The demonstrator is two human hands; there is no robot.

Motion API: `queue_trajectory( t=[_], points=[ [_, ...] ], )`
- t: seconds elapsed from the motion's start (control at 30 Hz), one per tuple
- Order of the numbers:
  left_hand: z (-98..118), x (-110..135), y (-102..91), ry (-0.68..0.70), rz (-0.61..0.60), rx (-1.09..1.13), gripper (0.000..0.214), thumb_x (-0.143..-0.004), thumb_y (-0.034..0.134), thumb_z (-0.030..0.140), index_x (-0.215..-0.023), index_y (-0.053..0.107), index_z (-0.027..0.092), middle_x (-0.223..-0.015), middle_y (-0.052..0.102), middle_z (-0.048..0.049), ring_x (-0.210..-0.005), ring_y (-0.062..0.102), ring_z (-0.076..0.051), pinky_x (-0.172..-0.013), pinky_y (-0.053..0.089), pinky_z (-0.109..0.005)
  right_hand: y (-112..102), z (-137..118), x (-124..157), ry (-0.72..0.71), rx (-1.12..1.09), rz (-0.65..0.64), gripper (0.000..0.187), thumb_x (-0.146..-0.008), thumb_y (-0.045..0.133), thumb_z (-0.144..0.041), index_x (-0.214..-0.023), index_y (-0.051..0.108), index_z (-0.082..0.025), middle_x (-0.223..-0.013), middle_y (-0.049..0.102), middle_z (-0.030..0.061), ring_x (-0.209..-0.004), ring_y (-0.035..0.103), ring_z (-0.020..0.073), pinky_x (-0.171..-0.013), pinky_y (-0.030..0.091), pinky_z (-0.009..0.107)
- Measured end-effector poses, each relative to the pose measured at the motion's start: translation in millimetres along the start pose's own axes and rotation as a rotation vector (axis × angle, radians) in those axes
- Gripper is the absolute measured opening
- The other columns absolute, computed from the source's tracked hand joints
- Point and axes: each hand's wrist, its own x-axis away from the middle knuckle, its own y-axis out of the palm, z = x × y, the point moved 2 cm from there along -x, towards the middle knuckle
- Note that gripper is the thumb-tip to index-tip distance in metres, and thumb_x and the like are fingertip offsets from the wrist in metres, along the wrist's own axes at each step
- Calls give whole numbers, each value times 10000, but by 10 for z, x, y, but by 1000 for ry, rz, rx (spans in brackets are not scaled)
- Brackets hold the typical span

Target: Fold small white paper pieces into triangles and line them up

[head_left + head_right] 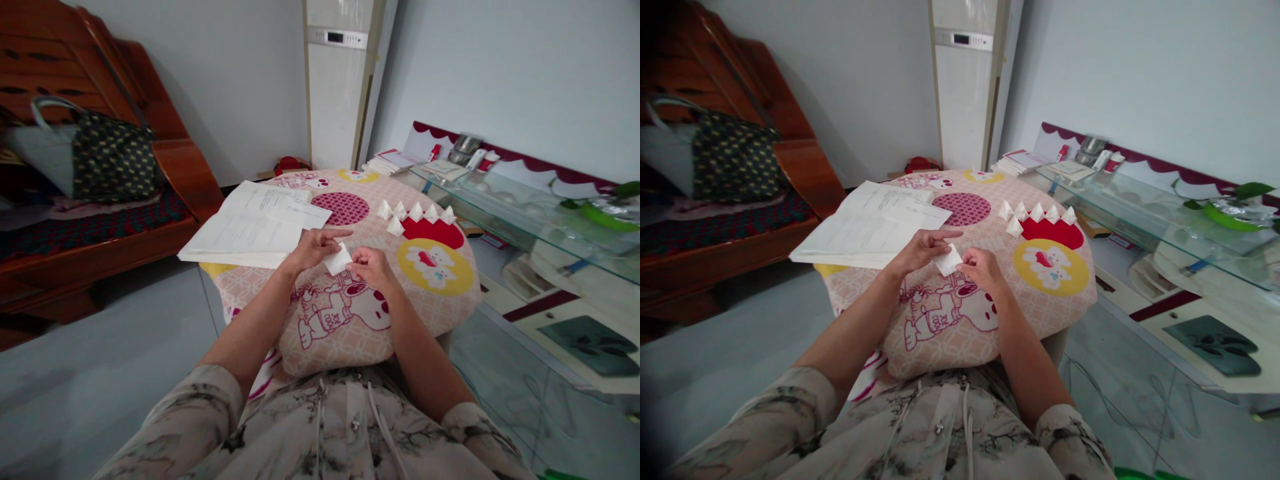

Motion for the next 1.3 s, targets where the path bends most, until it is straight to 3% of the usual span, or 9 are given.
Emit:
queue_trajectory(
  t=[0.3, 0.4, 0.5, 0.6, 0.73, 1.03, 1.3],
  points=[
    [-25, -9, 36, 48, -40, -138, 482, -842, 661, 252, -1298, 705, 103, -502, 387, 69, -483, 212, -72, -477, 164, -242, -9, -51, -21, -149, 524, 112, 224, -741, 731, -250, -638, 536, -209, -574, 544, -46, -566, 446, 121, -572, 324, 258],
    [-46, -21, 56, 61, -70, -133, 500, -844, 650, 225, -1323, 679, 81, -510, 385, 80, -485, 205, -63, -476, 151, -232, -12, -76, -19, -140, 570, 105, 242, -759, 720, -245, -619, 526, -209, -572, 541, -37, -571, 438, 125, -592, 330, 271],
    [-54, -26, 51, 67, -63, -78, 528, -842, 662, 238, -1340, 659, 62, -518, 392, 82, -481, 225, -59, -477, 156, -223, -35, -57, -8, -88, 432, 133, 243, -752, 713, -279, -619, 520, -216, -561, 548, -33, -556, 468, 131, -569, 358, 268],
    [-34, -21, 18, 72, -21, -3, 579, -840, 683, 271, -1374, 629, 53, -514, 360, 92, -474, 241, -57, -483, 164, -216, -69, -29, 8, 18, 152, 164, 219, -721, 733, -374, -723, 580, -218, -558, 579, -42, -490, 504, 133, -489, 382, 257],
    [-23, -21, -17, 75, 4, 75, 633, -832, 705, 286, -1407, 597, 45, -509, 332, 103, -466, 236, -55, -479, 162, -212, -66, -64, 18, 95, -87, 114, 330, -652, 778, -456, -799, 670, -182, -564, 638, -17, -460, 550, 134, -427, 415, 242],
    [-21, -23, 9, 85, -2, 180, 631, -824, 727, 290, -1410, 608, 87, -558, 542, 49, -488, 400, -73, -495, 288, -204, 6, -134, 31, 132, -176, 154, 377, -615, 822, -507, -644, 676, -160, -600, 704, 59, -493, 629, 148, -406, 445, 214],
    [2, -15, -10, 116, 21, 174, 624, -833, 745, 299, -1412, 614, 107, -571, 579, 39, -498, 402, -72, -499, 287, -199, 15, -169, 57, 103, -158, 214, 332, -661, 774, -481, -606, 663, -172, -517, 658, 29, -383, 496, 96, -369, 377, 209]
  ],
)
